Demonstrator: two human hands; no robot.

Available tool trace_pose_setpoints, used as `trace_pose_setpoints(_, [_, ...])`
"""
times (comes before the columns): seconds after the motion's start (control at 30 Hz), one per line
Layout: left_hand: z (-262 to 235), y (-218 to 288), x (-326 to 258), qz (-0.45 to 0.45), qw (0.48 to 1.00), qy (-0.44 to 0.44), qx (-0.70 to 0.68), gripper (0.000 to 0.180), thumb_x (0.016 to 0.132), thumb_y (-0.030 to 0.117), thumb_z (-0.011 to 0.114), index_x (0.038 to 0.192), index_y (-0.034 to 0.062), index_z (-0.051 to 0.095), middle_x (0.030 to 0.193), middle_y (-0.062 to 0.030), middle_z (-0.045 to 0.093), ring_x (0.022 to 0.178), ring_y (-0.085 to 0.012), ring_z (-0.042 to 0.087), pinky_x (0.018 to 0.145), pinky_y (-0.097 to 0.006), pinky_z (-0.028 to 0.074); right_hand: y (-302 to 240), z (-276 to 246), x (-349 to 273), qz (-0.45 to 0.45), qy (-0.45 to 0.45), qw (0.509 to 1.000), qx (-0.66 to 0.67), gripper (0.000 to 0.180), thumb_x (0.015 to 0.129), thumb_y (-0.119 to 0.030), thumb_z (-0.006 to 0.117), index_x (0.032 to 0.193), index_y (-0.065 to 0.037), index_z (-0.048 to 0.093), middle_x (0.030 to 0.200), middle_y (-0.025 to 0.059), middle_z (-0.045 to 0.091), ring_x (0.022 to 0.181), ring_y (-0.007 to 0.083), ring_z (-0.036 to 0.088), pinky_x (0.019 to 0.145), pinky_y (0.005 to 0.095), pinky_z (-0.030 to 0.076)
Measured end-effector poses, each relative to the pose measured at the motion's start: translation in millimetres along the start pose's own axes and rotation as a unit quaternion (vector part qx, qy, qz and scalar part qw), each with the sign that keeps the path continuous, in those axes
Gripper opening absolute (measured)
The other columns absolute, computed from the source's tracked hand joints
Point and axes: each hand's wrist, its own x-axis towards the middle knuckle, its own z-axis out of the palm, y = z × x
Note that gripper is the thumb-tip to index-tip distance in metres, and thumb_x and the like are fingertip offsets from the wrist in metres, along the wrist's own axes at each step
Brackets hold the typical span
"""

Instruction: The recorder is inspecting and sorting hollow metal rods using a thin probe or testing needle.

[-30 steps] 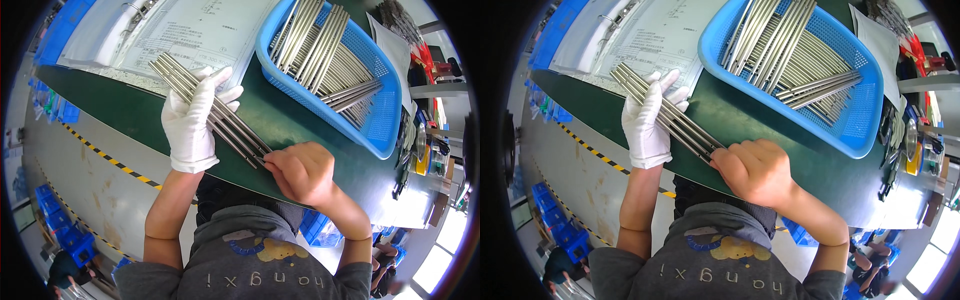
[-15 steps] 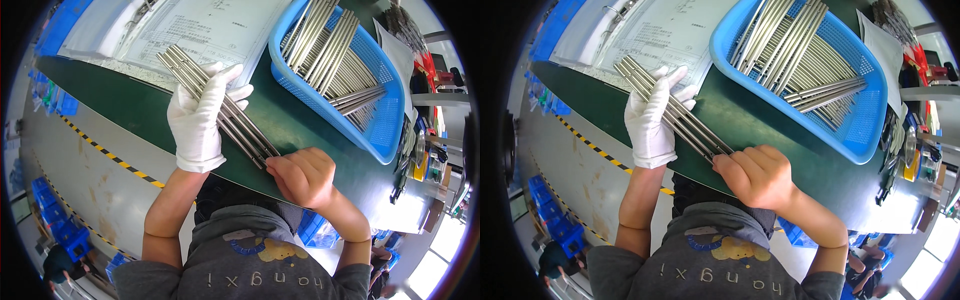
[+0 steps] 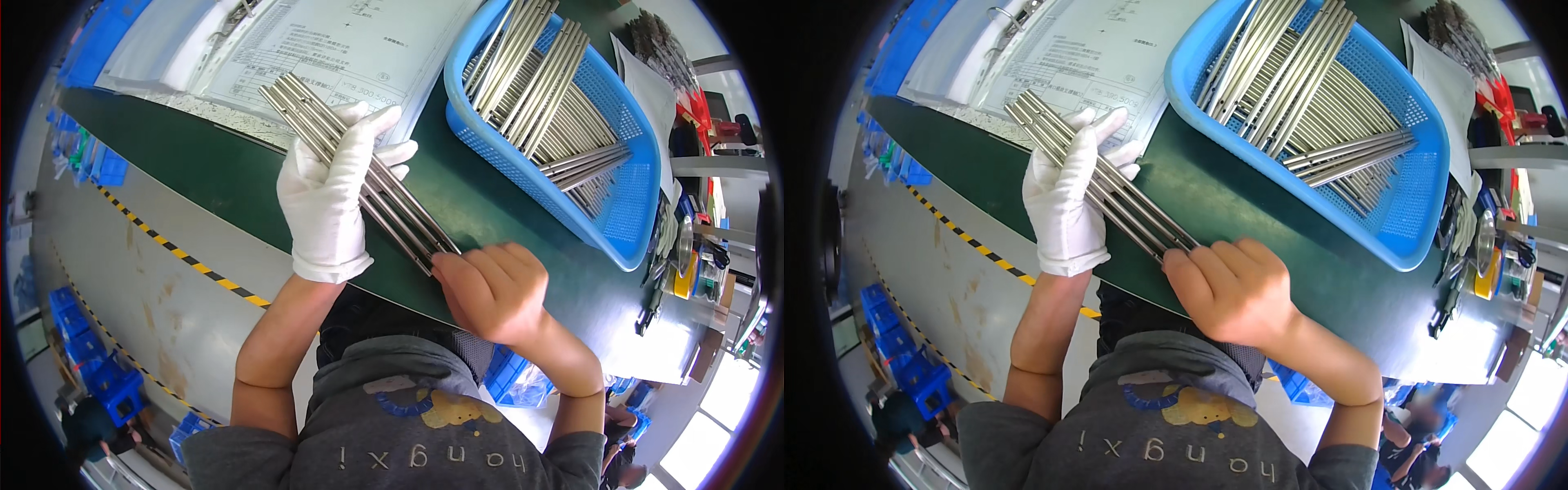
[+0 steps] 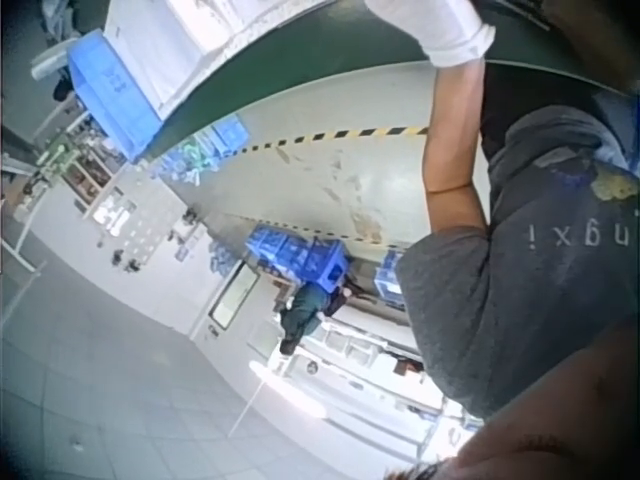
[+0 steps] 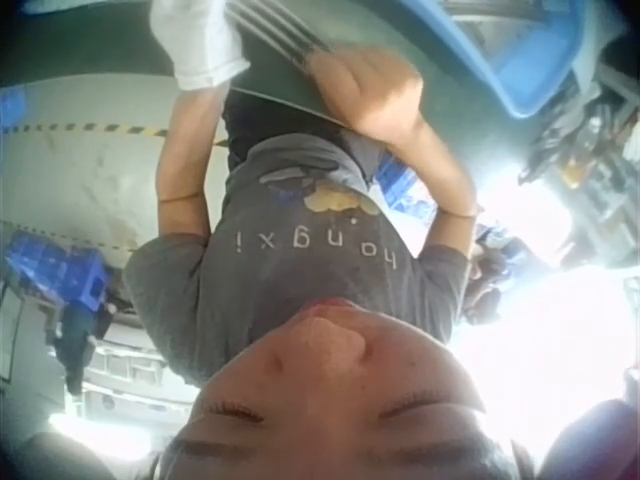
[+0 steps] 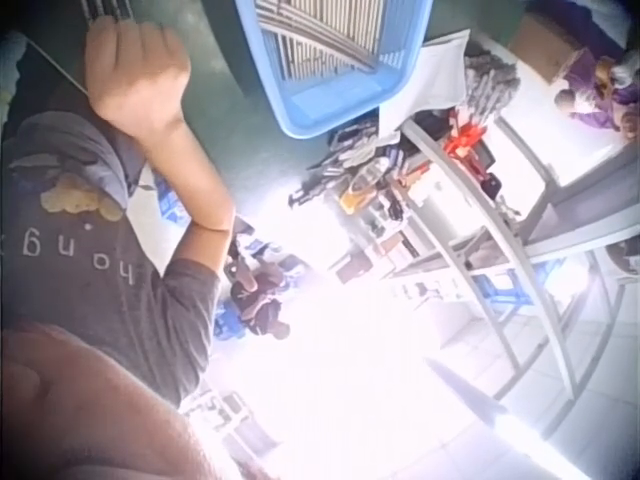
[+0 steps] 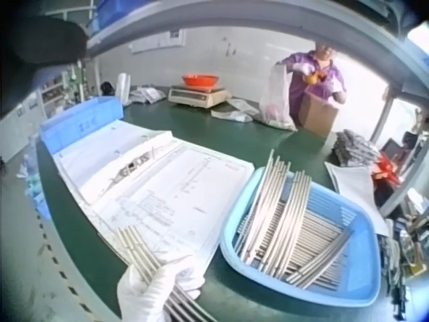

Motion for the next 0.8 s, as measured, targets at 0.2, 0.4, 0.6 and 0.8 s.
trace_pose_setpoints(0.2, [-1,-1,1,-0.002,1.000,0.000,0.001,0.024,0.098,0.011,0.061,0.117,-0.0012,0.054,0.105,-0.0180,0.071,0.082,-0.0240,0.074,0.066,-0.029,0.059,-4,1,-3,-0.007,0.018,0.999,0.030,0.021,0.070,-0.004,0.077,0.087,-0.003,0.064,0.063,0.0011,0.054,0.047,0.0159,0.049,0.044,0.0298,0.035])
trace_pose_setpoints(0.4, [-2,-1,1,0.003,1.000,-0.010,-0.005,0.023,0.099,0.011,0.060,0.117,-0.0011,0.054,0.106,-0.0185,0.071,0.082,-0.0253,0.074,0.066,-0.029,0.059,-1,11,-9,0.010,0.025,0.999,0.032,0.019,0.072,-0.006,0.077,0.086,-0.004,0.064,0.063,0.0009,0.053,0.048,0.0153,0.049,0.043,0.0295,0.035])
trace_pose_setpoints(0.6, [-2,0,0,0.001,1.000,-0.015,-0.005,0.022,0.099,0.010,0.059,0.117,-0.0011,0.053,0.106,-0.0192,0.071,0.083,-0.0252,0.074,0.067,-0.029,0.059,1,13,-8,0.023,0.020,0.999,0.042,0.019,0.073,-0.009,0.077,0.087,-0.005,0.064,0.063,0.0006,0.050,0.048,0.0150,0.049,0.043,0.0295,0.035])
trace_pose_setpoints(0.8, [-3,0,0,0.000,1.000,-0.018,-0.014,0.021,0.100,0.011,0.058,0.116,-0.0009,0.053,0.106,-0.0198,0.071,0.082,-0.0243,0.074,0.067,-0.029,0.059,-2,8,-3,0.036,-0.006,0.997,0.074,0.022,0.072,-0.003,0.077,0.090,-0.003,0.065,0.063,0.0031,0.055,0.047,0.0181,0.052,0.043,0.0308,0.036])
